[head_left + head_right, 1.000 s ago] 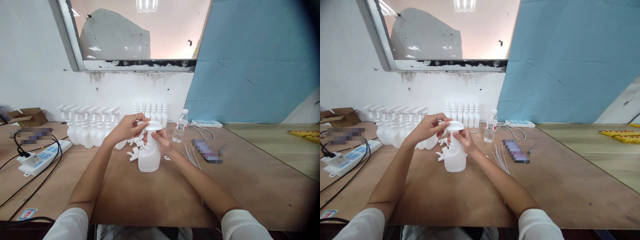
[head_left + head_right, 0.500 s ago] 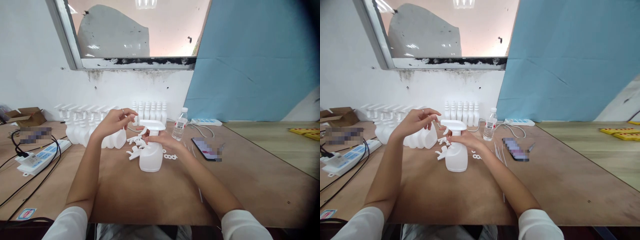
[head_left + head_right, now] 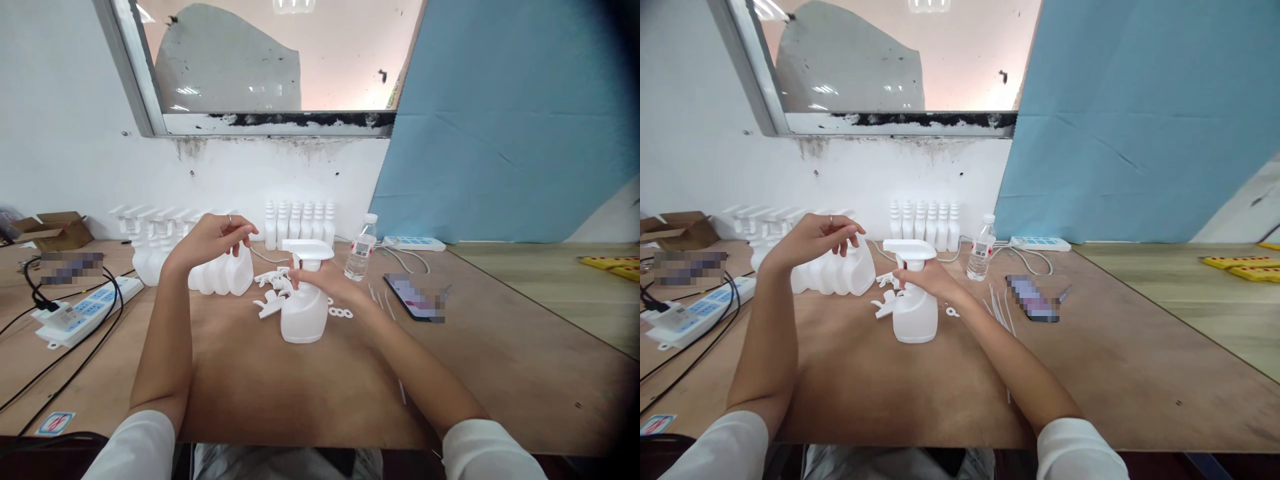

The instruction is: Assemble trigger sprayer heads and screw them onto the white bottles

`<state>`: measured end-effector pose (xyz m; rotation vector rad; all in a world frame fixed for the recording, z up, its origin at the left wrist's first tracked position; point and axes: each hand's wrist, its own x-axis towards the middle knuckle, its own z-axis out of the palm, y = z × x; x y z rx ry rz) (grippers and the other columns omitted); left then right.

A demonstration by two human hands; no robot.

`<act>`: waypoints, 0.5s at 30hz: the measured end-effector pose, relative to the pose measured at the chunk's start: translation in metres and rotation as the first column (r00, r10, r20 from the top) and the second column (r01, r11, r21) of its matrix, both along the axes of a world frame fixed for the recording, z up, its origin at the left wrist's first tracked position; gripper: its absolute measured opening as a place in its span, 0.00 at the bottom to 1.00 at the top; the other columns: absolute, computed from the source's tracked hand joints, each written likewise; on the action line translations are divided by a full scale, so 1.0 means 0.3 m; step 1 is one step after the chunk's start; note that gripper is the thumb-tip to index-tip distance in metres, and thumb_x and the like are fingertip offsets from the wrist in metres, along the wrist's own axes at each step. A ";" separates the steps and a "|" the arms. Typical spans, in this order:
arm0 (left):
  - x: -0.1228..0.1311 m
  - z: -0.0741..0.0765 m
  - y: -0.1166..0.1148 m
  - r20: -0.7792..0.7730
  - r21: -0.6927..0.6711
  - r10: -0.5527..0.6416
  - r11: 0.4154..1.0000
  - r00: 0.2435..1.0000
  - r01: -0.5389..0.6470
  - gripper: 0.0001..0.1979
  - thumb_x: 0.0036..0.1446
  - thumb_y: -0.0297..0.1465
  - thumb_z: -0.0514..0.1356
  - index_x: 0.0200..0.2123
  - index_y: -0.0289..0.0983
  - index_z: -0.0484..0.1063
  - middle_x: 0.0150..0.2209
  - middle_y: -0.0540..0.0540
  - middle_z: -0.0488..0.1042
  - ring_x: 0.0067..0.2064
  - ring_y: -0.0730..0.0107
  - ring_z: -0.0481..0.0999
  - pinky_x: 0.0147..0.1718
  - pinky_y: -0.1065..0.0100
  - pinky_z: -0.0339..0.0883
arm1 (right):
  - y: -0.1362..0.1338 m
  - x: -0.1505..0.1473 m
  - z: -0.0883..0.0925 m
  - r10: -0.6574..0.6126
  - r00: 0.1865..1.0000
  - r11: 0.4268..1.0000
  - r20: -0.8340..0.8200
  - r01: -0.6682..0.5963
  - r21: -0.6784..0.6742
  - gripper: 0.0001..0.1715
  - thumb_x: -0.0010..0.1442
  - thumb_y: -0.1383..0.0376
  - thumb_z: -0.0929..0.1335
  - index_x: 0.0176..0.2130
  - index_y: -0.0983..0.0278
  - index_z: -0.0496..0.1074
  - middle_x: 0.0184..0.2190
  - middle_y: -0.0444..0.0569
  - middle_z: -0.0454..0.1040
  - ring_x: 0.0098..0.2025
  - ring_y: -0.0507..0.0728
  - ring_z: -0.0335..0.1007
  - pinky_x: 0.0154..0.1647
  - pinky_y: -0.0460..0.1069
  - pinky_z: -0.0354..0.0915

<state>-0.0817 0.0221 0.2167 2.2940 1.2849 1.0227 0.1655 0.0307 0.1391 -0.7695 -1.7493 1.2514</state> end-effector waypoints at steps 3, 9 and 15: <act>0.011 -0.001 -0.002 -0.049 -0.012 -0.023 1.000 0.999 0.022 0.17 0.63 0.42 0.56 0.38 0.36 0.78 0.32 0.45 0.79 0.25 0.74 0.73 0.25 0.73 0.66 | -0.011 -0.003 0.012 0.034 0.999 0.999 -0.038 -0.035 -0.024 0.14 0.54 0.57 0.73 0.38 0.63 0.74 0.24 0.42 0.71 0.28 0.52 0.65 0.33 0.48 0.63; 0.035 -0.016 0.005 -0.118 -0.028 -0.088 0.996 0.989 0.086 0.16 0.63 0.43 0.56 0.40 0.38 0.78 0.33 0.47 0.79 0.27 0.75 0.74 0.26 0.74 0.65 | -0.013 -0.002 0.012 0.015 1.000 1.000 -0.019 -0.015 -0.023 0.15 0.53 0.56 0.74 0.33 0.65 0.73 0.23 0.43 0.71 0.29 0.53 0.65 0.34 0.49 0.63; 0.101 -0.030 -0.004 -0.140 0.024 -0.153 0.987 0.978 0.158 0.18 0.66 0.43 0.53 0.42 0.38 0.77 0.30 0.49 0.77 0.27 0.74 0.74 0.28 0.73 0.64 | -0.013 -0.008 0.006 -0.087 0.995 0.996 0.050 0.086 0.025 0.09 0.50 0.66 0.70 0.21 0.64 0.68 0.21 0.43 0.70 0.27 0.53 0.65 0.31 0.48 0.61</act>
